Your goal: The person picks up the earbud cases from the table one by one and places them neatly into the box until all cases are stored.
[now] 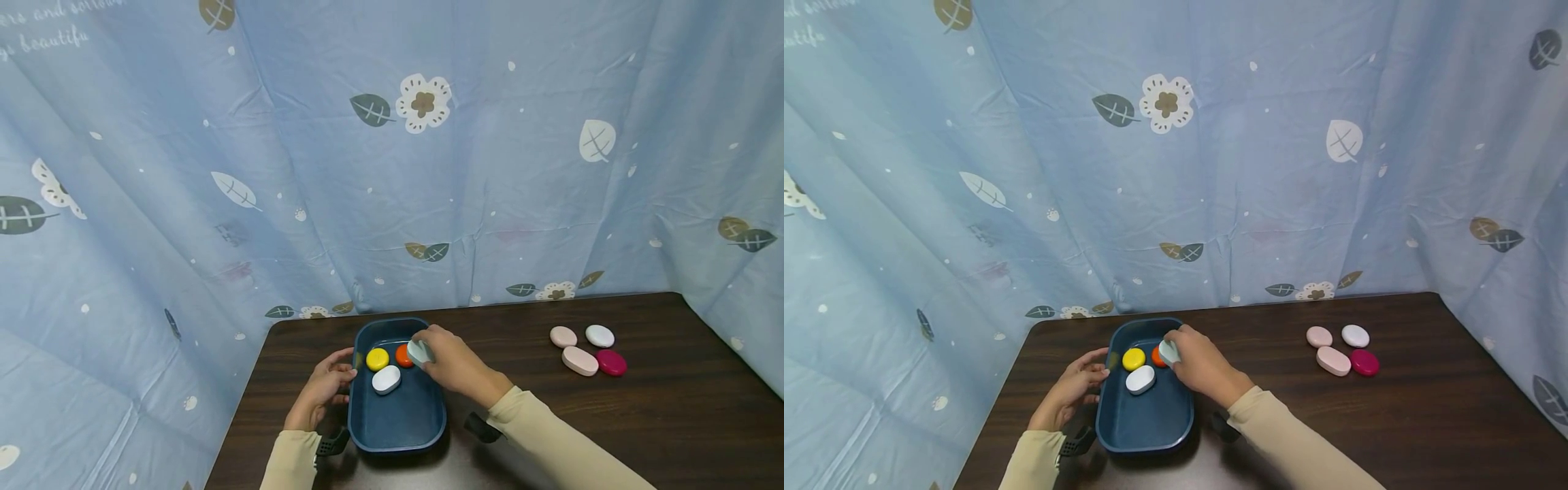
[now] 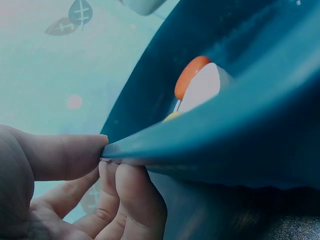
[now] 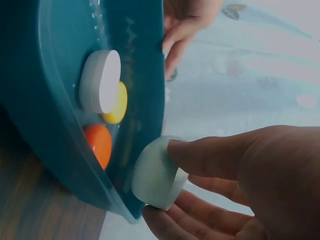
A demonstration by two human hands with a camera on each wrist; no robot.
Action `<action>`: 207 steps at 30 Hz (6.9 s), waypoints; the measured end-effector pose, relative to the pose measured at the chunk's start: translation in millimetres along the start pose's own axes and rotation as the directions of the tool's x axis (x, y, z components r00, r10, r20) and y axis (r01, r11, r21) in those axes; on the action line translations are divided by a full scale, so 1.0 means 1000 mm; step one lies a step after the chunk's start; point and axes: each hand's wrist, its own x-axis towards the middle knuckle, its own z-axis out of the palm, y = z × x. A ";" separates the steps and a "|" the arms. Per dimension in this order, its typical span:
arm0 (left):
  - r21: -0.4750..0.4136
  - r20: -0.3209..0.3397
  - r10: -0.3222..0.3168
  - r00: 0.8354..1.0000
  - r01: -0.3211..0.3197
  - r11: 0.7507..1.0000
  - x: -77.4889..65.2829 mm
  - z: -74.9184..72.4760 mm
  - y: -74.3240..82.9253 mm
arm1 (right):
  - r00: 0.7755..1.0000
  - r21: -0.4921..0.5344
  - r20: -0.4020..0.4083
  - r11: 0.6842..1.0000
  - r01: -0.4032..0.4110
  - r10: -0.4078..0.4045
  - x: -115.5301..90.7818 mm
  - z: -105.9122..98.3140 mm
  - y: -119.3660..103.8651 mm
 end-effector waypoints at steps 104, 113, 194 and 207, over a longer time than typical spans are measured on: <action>-0.011 0.020 0.004 1.000 -0.004 1.000 0.001 -0.003 -0.002 | 0.935 -0.132 -0.331 0.975 -0.178 0.126 -0.112 -0.058 0.157; -0.021 0.013 -0.002 1.000 0.002 1.000 0.002 -0.003 -0.003 | 0.920 -0.135 -0.345 0.960 -0.247 0.188 -0.125 -0.072 0.170; -0.036 0.033 0.030 0.999 -0.029 0.999 -0.003 -0.004 -0.003 | 0.974 -0.069 -0.223 0.998 0.012 -0.027 -0.065 -0.032 0.063; -0.020 0.025 0.025 0.999 -0.024 1.000 -0.004 -0.003 -0.002 | 0.984 -0.006 -0.093 0.989 0.150 -0.150 -0.040 -0.009 0.022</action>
